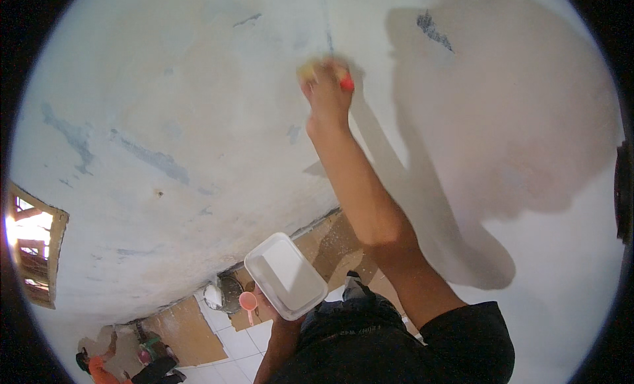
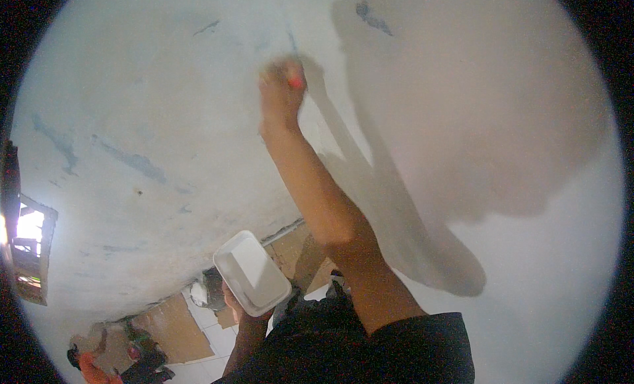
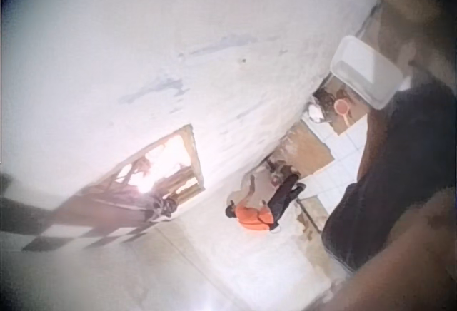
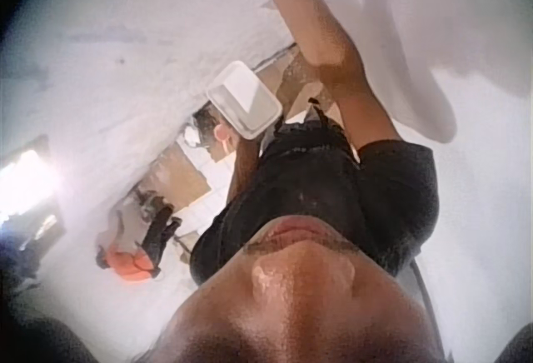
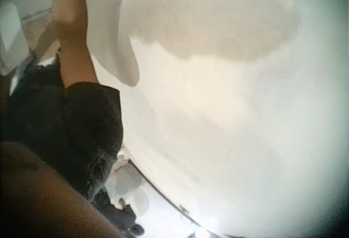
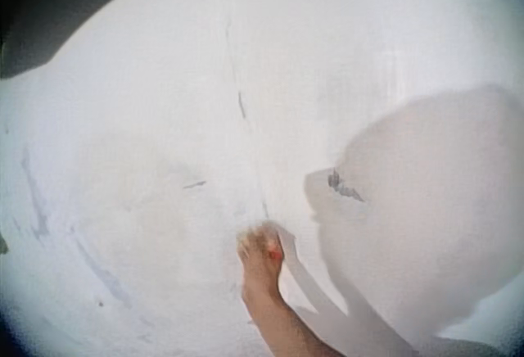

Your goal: The person paints an interior wall using a brush. They dip the brush into a small white container of paint and apply it to the wall in vertical and horizontal strokes near a window frame.

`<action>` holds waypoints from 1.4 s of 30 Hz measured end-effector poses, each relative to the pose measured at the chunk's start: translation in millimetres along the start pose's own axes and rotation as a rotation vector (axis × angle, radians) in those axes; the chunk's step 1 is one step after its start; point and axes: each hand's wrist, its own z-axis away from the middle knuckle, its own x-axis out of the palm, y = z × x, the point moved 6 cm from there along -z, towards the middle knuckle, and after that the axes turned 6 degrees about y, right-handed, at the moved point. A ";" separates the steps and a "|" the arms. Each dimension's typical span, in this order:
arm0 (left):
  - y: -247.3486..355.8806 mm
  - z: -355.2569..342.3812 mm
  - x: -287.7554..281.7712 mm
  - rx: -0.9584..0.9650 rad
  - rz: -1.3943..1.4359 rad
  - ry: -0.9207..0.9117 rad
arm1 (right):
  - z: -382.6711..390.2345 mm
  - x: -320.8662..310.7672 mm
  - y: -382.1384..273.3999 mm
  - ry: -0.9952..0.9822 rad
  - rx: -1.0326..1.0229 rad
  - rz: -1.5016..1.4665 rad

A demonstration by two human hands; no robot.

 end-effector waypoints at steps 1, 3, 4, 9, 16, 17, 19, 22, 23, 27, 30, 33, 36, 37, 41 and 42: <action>0.3 0.0 -0.2 0.001 -0.001 0.002 | 7.2 35.7 -30.9 -0.072 -0.054 -0.046; 0.2 -0.4 -0.7 0.030 -0.025 -0.003 | 9.3 66.6 -60.7 -0.127 -0.129 -0.096; -0.8 -0.3 0.6 0.023 -0.026 -0.002 | -0.1 76.2 -68.4 -0.240 -0.181 -0.183; -0.8 -1.5 5.0 0.002 0.011 -0.027 | -6.8 -13.4 -0.1 -0.142 0.047 -0.209; -4.7 -0.1 -9.4 -0.014 -0.045 0.019 | 30.7 -235.9 109.2 0.389 0.254 0.027; -3.1 -0.5 -14.1 -0.005 -0.062 0.028 | 29.7 -221.4 105.6 0.384 0.260 0.027; -2.2 -1.6 -18.5 0.009 -0.077 0.036 | 15.3 -170.0 93.2 0.304 0.246 0.018; -0.7 0.1 -18.8 0.053 -0.062 0.050 | 11.1 -39.1 21.0 0.088 0.108 -0.011; -2.6 0.6 -12.3 0.063 -0.056 0.004 | 10.6 -2.9 -9.8 -0.016 0.005 -0.065; -3.4 -6.2 -3.0 0.084 -0.026 -0.120 | -2.6 64.7 -72.3 -0.242 -0.196 -0.212; -3.1 -4.3 -10.5 0.087 -0.080 -0.089 | -16.0 47.4 -52.3 -0.290 -0.109 -0.239; -1.6 -1.2 -11.9 0.087 -0.053 -0.046 | -13.1 -51.5 16.8 -0.152 0.009 -0.113; -2.0 8.1 -5.7 0.069 -0.072 0.012 | 10.4 -187.9 82.5 0.077 0.096 0.012; -0.7 9.1 -5.6 0.072 -0.073 0.014 | 21.8 -215.9 94.8 0.176 0.130 0.075; -0.6 3.8 -6.8 0.039 -0.118 0.026 | 19.3 -238.5 106.1 0.319 0.167 0.150; 1.0 2.5 -9.3 0.050 -0.127 0.030 | 9.4 -211.6 100.9 0.302 0.158 0.148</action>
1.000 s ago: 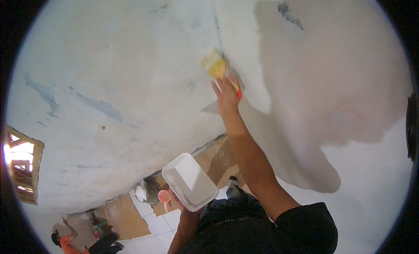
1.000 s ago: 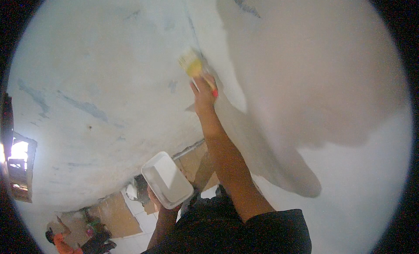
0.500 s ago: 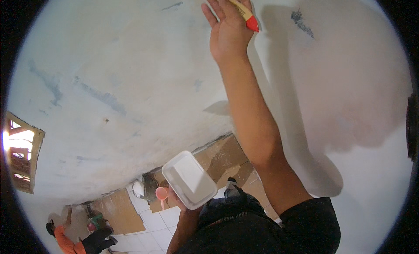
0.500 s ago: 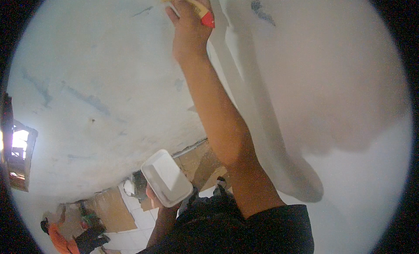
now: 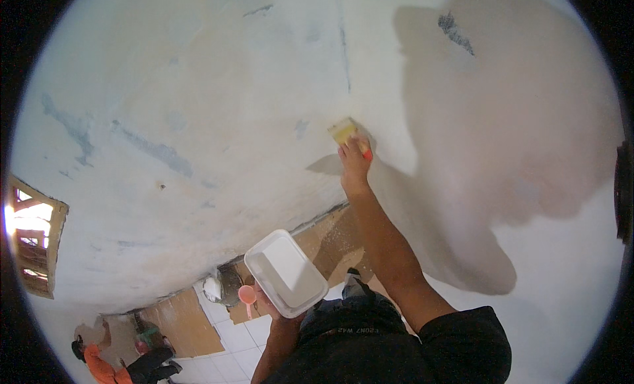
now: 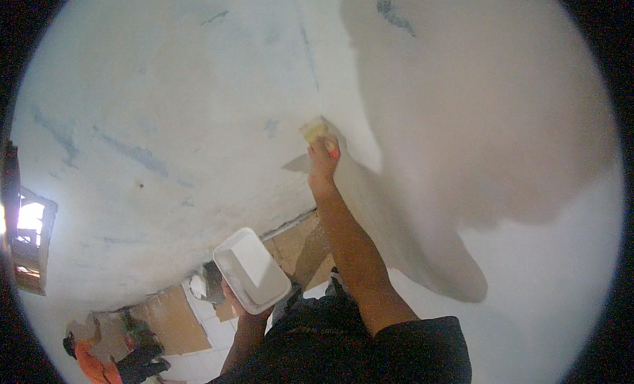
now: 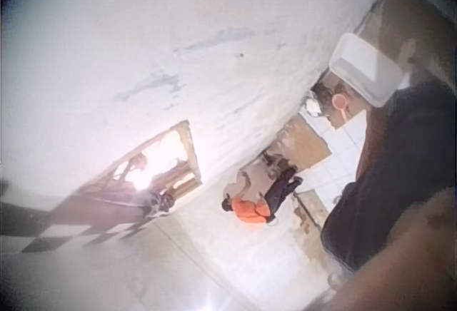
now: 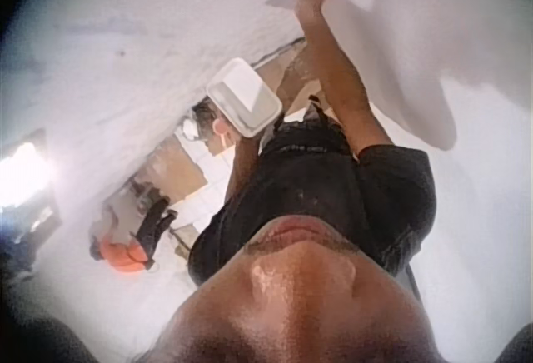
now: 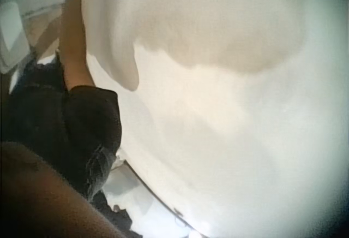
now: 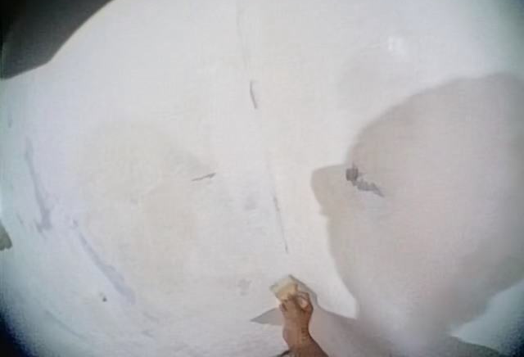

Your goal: The person paints an interior wall using a brush. They dip the brush into a small white container of paint and apply it to the wall in vertical and horizontal strokes near a window frame.

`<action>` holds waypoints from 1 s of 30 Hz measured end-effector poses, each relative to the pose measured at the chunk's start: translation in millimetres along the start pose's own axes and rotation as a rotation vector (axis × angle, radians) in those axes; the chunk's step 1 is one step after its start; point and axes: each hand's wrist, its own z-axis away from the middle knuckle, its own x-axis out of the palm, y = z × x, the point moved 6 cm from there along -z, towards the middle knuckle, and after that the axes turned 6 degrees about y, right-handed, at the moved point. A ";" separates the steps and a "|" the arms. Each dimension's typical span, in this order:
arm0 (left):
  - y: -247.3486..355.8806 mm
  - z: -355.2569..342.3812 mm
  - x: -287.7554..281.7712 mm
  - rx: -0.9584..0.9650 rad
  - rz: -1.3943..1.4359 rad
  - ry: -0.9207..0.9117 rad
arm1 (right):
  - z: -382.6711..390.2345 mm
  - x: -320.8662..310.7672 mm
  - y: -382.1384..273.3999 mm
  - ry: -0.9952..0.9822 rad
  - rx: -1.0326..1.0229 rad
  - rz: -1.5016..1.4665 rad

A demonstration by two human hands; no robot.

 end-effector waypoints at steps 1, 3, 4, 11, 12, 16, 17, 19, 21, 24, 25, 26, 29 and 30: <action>1.6 1.4 0.8 0.004 0.000 0.002 | 8.0 35.6 -17.4 -0.020 -0.005 -0.001; 2.2 3.4 4.5 -0.015 0.026 0.011 | 36.5 113.5 -77.3 -0.136 -0.177 -0.026; 2.1 3.1 2.3 -0.013 0.028 0.014 | 57.3 148.5 -111.5 -0.232 -0.256 -0.037; -0.8 0.1 5.9 0.009 0.100 -0.048 | 70.6 224.4 -203.4 -0.695 -0.361 -0.328; -0.5 -0.8 3.3 0.021 0.072 -0.060 | 54.2 207.6 -175.6 -0.650 -0.266 -0.286; 2.3 1.0 12.3 0.028 0.051 -0.095 | 4.9 56.5 -38.5 -0.357 -0.030 -0.142; 1.3 3.8 17.4 0.000 0.090 -0.080 | -0.6 11.1 -13.3 -0.287 -0.022 -0.127; 0.9 3.9 22.8 -0.028 0.128 -0.077 | -4.5 -41.8 9.3 -0.219 -0.052 0.007; 4.8 2.2 16.8 -0.035 0.097 -0.024 | -4.7 -32.6 13.9 -0.183 -0.045 -0.029; 8.6 1.5 10.1 0.020 0.052 0.006 | 24.7 63.3 -39.1 -0.251 -0.195 0.041; 5.5 0.6 12.9 0.011 0.051 -0.001 | 29.0 105.6 -73.1 -0.369 -0.357 -0.015; 4.9 0.1 12.8 0.005 0.088 -0.010 | 45.1 147.7 -107.7 -0.357 -0.466 0.068; 4.4 0.3 19.6 0.004 0.156 -0.065 | 100.5 238.1 -197.5 -0.542 -0.618 -0.101; 3.1 0.1 25.6 0.003 0.186 -0.111 | 105.6 247.0 -213.7 -0.542 -0.629 -0.102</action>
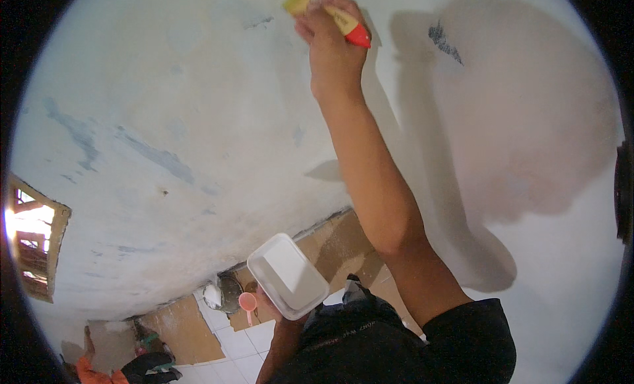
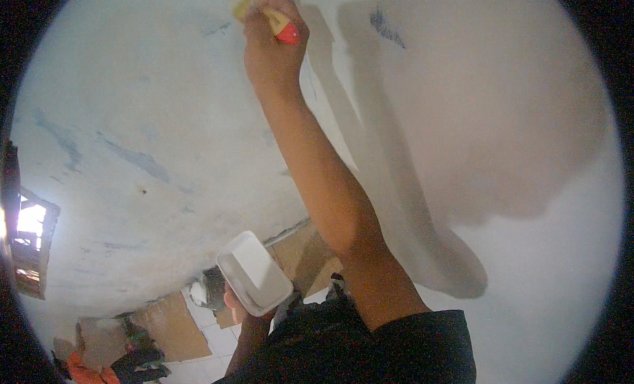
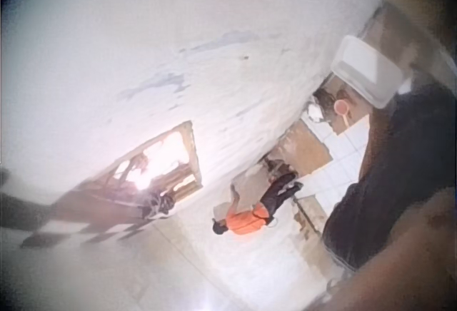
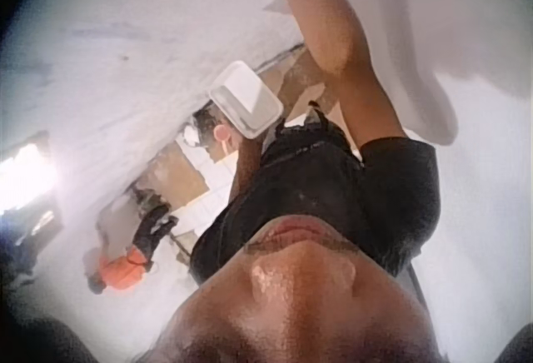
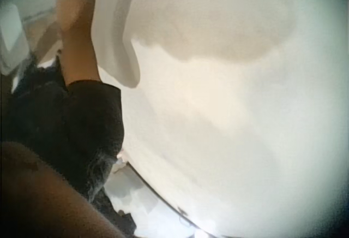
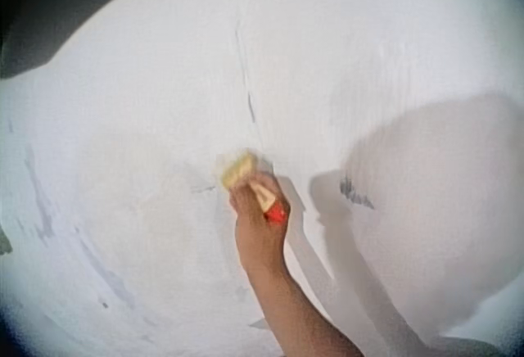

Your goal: The person paints an interior wall using a brush. They dip the brush into a small white container of paint and apply it to the wall in vertical and horizontal strokes near a window frame.

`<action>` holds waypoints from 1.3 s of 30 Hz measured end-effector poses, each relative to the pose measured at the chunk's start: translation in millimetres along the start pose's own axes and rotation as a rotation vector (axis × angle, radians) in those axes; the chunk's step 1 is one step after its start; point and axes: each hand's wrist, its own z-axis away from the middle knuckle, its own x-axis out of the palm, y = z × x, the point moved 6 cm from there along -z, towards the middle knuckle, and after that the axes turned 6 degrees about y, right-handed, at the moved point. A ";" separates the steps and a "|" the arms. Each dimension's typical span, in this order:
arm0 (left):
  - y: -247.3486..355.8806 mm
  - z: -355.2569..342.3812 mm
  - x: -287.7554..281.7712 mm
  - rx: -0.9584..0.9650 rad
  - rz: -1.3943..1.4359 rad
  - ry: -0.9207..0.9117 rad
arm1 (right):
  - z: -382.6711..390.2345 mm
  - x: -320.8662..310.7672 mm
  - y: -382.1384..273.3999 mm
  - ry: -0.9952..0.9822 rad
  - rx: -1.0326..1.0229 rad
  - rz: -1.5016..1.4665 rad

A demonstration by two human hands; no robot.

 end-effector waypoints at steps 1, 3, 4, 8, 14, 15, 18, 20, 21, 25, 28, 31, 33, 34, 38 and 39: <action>-0.6 0.4 -0.2 0.000 0.001 -0.002 | -5.0 10.1 -7.5 -0.061 -0.008 -0.132; -1.0 1.7 -1.8 -0.001 -0.016 -0.030 | 0.1 10.5 -1.5 -0.125 -0.012 -0.264; -2.6 -1.5 -6.3 -0.003 -0.014 -0.035 | 11.6 -11.0 27.7 -0.056 0.116 -0.220; 3.6 -6.3 -11.0 0.063 -0.044 -0.084 | 113.1 -149.4 134.8 0.152 0.444 -0.044; 1.6 -5.2 -21.5 0.091 -0.015 -0.115 | 172.1 -240.2 153.9 0.368 0.507 0.099; 1.8 -3.9 -19.1 0.104 -0.002 -0.202 | 157.4 -222.5 149.7 0.343 0.509 0.146; 8.4 -1.0 -26.3 0.091 0.023 -0.216 | 78.7 -82.0 80.4 0.138 0.315 0.071; 4.7 5.2 -10.0 0.109 -0.039 -0.218 | 33.0 -10.4 23.0 0.012 0.166 -0.017; 3.4 6.2 -1.7 0.113 -0.073 -0.222 | 14.0 15.7 -3.8 -0.049 0.076 0.004; 2.3 6.6 7.2 0.108 -0.013 -0.227 | -12.0 49.4 -28.7 -0.222 -0.104 -0.071; 3.7 1.7 -6.7 0.012 0.044 -0.119 | 35.2 -20.6 56.1 0.041 0.249 -0.193; 7.3 4.4 1.4 -0.124 0.137 -0.055 | 124.6 -129.4 118.6 0.219 0.379 -0.028; 8.2 1.0 -11.1 -0.054 -0.033 0.000 | 172.8 -196.4 140.7 0.313 0.420 0.091; 6.2 -4.7 -26.8 -0.052 -0.034 -0.009 | 183.4 -214.2 148.6 0.364 0.440 0.136; -3.7 -16.9 -44.8 -0.058 0.058 -0.071 | 118.8 -193.1 158.7 0.377 0.309 0.297; 4.4 -11.4 -36.8 -0.031 0.081 -0.082 | 91.0 -145.5 143.6 0.317 0.315 0.329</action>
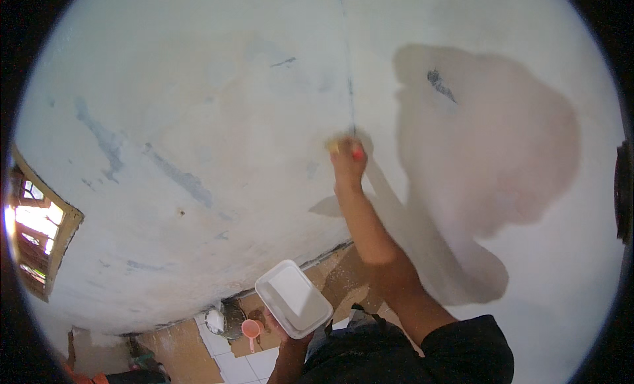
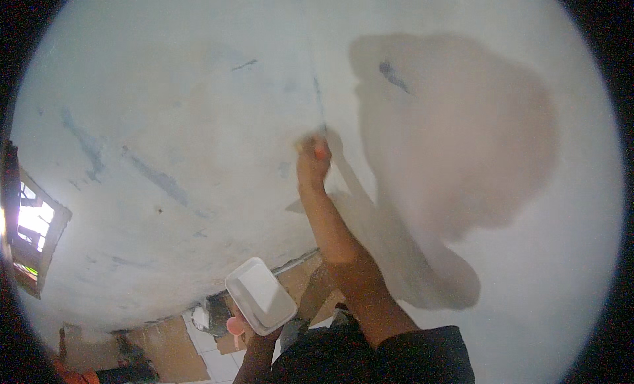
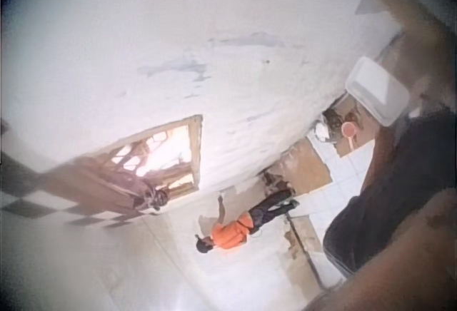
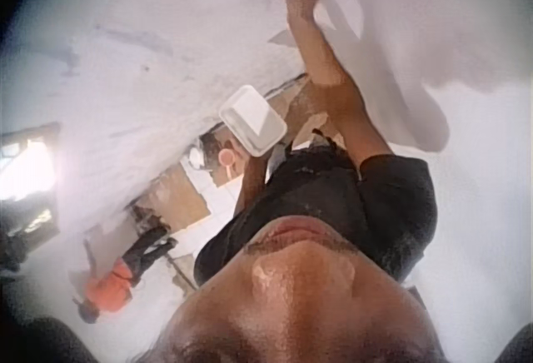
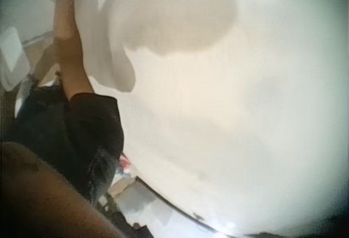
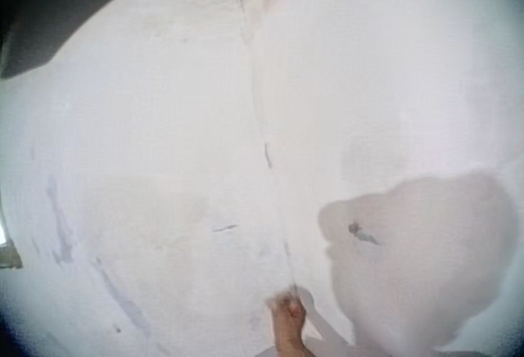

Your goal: The person paints an interior wall using a brush. They dip the brush into a small white container of paint and apply it to the wall in vertical and horizontal strokes near a window frame.

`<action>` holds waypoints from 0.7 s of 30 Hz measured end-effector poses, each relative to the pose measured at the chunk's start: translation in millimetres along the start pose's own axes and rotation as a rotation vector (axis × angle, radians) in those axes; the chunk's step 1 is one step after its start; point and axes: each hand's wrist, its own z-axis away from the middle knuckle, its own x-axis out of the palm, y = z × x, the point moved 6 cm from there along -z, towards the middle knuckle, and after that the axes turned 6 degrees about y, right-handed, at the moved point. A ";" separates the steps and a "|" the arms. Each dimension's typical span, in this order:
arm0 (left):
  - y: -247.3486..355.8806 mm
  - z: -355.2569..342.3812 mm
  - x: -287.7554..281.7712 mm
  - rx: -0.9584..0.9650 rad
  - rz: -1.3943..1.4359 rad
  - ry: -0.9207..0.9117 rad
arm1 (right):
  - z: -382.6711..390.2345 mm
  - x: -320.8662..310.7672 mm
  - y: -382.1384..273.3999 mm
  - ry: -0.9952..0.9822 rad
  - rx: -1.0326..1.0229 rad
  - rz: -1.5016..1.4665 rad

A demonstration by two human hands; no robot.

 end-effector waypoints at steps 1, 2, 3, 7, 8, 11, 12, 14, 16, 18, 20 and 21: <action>-0.5 3.1 8.6 -0.007 -0.001 -0.001 | -14.7 33.8 -40.0 -0.073 -0.054 0.016; 4.9 7.1 12.3 0.022 -0.049 0.008 | -8.3 71.8 -95.5 -0.128 -0.198 -0.018; 3.9 8.8 19.6 0.032 -0.094 0.006 | -9.9 94.7 -147.1 -0.124 -0.247 -0.110; -4.1 17.6 40.3 0.044 -0.125 0.108 | -2.8 124.2 -255.2 -0.342 -0.319 -0.539; -5.0 19.0 41.8 0.034 -0.115 0.105 | -3.2 127.4 -255.3 -0.456 -0.270 -0.615; -6.2 15.7 41.3 0.030 -0.125 0.089 | -14.7 79.8 -148.1 -0.340 0.063 -0.694; -0.6 14.1 37.8 0.052 -0.145 0.084 | -3.6 53.6 -107.5 -0.239 0.143 -0.593; 1.2 7.8 20.6 0.057 -0.144 0.044 | 11.8 -20.5 -15.2 -0.085 0.255 -0.511; -6.4 8.4 20.7 0.059 -0.138 0.004 | 26.4 -91.6 47.0 0.067 0.337 -0.363; -9.9 9.4 25.1 0.073 -0.125 0.083 | 22.3 -110.2 68.2 0.109 0.355 -0.281; -9.3 5.9 17.9 0.057 -0.129 0.086 | 3.4 -96.4 63.5 0.192 0.375 -0.377; -2.5 8.0 10.5 0.070 -0.135 0.108 | 3.8 -61.5 41.4 0.078 0.376 -0.223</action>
